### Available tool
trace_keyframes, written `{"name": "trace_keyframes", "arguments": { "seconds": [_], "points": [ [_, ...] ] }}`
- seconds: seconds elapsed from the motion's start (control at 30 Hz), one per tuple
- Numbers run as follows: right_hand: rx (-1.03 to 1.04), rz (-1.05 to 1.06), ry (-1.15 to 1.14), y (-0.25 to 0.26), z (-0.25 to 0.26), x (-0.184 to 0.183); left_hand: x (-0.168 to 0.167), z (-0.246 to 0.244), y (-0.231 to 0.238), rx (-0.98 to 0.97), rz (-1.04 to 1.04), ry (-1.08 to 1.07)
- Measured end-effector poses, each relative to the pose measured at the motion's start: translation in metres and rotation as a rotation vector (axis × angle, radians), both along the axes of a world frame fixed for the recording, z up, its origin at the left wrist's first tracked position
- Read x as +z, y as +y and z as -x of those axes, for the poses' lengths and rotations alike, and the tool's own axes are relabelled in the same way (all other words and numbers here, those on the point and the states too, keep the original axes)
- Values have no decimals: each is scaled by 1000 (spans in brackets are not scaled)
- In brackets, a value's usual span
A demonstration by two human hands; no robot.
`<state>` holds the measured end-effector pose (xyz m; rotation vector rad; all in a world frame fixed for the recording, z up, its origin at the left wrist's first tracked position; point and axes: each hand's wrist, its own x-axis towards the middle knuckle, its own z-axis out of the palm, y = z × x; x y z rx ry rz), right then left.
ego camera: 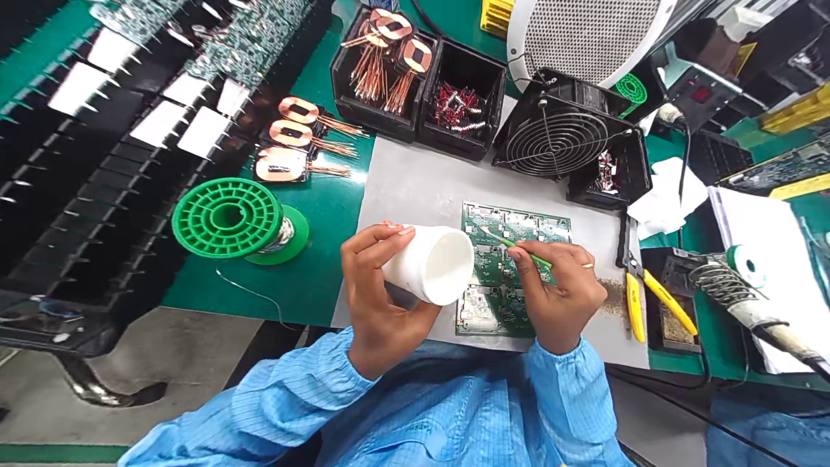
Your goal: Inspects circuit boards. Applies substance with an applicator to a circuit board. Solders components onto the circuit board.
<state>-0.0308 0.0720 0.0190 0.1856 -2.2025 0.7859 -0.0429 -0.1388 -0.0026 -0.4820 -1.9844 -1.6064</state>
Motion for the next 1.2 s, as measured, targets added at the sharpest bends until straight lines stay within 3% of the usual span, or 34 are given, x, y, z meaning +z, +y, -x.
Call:
{"name": "trace_keyframes", "arguments": {
  "seconds": [0.1, 0.63, 0.77, 0.87, 1.0, 1.2],
  "points": [
    [-67, -12, 3, 3, -1, 1, 1, 0, 1, -11, 0, -1],
    [1, 48, -13, 2, 3, 1, 4, 0, -4, -88, -26, -54],
    [10, 47, -11, 3, 4, 0, 38, 6, -29, -205, 141, -79],
    [47, 66, -22, 3, 3, 0, 55, 17, -53, -143, 308, -21],
    [-24, 40, -5, 4, 4, -1, 53, 35, -61, 9, 476, -61],
    [-12, 52, 9, 5, 4, -1, 36, 44, -51, 34, 509, -176]
  ]
}}
